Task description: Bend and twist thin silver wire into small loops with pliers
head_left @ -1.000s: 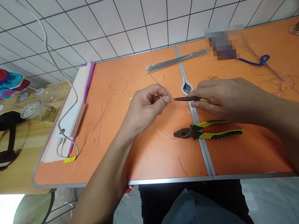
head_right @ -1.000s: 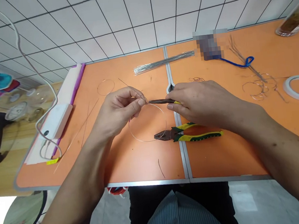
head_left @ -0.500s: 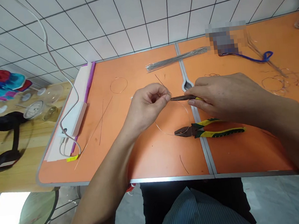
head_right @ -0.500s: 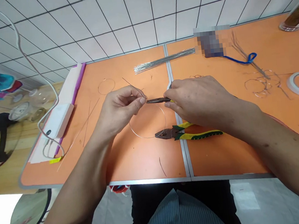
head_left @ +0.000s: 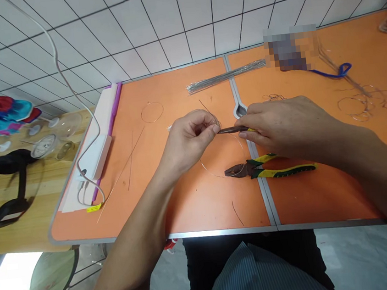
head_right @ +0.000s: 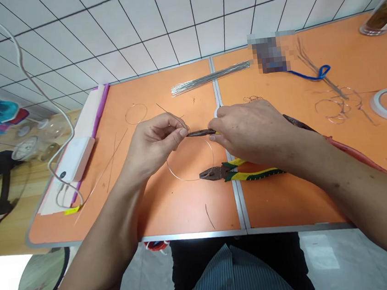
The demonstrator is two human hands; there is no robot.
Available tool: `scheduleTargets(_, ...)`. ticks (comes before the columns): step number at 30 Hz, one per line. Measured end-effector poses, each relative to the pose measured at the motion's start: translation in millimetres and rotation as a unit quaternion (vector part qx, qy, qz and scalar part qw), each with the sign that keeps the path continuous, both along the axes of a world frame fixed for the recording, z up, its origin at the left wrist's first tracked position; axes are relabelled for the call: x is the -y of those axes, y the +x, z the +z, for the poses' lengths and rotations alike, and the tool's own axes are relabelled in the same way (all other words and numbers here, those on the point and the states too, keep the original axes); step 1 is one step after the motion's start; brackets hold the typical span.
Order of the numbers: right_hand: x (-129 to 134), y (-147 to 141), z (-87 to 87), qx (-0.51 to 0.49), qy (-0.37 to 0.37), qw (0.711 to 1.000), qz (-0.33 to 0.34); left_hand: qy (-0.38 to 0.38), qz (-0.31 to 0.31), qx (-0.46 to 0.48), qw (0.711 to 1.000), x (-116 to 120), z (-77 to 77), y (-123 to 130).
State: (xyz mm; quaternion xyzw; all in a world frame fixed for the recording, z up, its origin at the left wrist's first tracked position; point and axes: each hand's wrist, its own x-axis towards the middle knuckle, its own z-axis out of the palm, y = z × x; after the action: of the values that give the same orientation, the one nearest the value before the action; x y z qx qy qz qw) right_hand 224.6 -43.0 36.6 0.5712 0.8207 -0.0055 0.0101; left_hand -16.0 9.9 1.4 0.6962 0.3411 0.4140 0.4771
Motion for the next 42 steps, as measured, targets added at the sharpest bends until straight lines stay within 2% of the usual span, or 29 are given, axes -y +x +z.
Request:
scheduleTargets(15,1,-1,-1.5,-0.039,-0.010,0.999,-0.014,0.008,0.009,-0.017,1.000,1,2.6,-1)
scheduleTargets(28,1,-7,2.1,0.016,-0.027,0.999,-0.022,-0.015,0.015,-0.020,1.000,1,3.7,-1)
scheduleTargets(36,2,-8,0.5,-0.006,-0.021,1.000,-0.023,-0.024,0.029,-0.013,0.999,2,1.7,-1)
scheduleTargets(42,2,-10,-0.4,0.036,-0.027,0.999,-0.011,-0.011,0.040,-0.030,0.999,2,-0.1,0)
